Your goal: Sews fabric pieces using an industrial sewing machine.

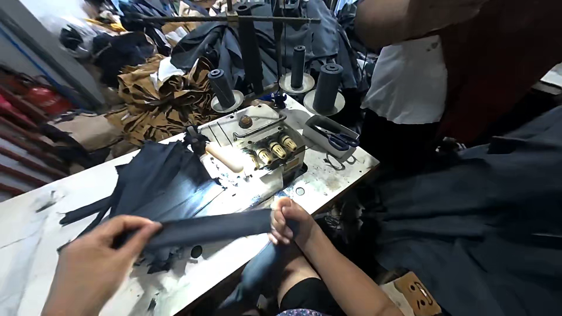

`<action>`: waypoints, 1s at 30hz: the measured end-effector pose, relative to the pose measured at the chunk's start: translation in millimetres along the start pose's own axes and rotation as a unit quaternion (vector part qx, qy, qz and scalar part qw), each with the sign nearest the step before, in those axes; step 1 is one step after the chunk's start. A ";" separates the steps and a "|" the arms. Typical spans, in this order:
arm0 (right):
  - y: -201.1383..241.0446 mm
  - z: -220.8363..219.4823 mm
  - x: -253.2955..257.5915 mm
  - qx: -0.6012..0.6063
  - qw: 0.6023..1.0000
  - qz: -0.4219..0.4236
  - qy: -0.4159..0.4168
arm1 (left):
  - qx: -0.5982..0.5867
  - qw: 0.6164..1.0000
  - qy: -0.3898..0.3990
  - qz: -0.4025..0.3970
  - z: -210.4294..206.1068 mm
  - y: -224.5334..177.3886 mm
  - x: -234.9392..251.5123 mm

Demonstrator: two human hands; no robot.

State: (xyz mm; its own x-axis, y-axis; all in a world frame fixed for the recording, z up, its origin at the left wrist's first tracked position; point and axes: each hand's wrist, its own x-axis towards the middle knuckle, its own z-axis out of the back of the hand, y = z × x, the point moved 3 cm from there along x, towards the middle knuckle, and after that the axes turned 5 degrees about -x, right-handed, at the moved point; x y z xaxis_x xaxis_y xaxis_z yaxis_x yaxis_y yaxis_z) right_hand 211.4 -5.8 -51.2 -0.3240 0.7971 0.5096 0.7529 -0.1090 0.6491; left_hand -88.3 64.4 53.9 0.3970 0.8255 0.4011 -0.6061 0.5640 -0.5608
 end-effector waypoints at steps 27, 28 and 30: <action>-44.4 35.8 16.2 0.148 0.946 -0.027 -0.287 | 0.151 0.981 0.028 -0.120 -135.6 -39.0 -17.4; -44.2 35.6 16.3 0.148 0.947 -0.025 -0.285 | 0.143 0.982 0.036 -0.116 -134.9 -38.9 -15.5; -44.3 35.3 17.9 0.146 0.948 -0.022 -0.283 | 0.134 0.983 0.039 -0.120 -134.4 -36.1 -8.4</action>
State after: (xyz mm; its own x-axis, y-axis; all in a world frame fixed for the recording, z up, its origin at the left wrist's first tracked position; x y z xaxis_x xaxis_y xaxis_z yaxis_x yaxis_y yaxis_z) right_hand 192.5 34.3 -90.9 -0.0620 0.9970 0.0468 0.8993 0.0355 0.4360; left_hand 22.8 39.8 -26.6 0.5960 0.6742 0.4361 -0.6437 0.7259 -0.2424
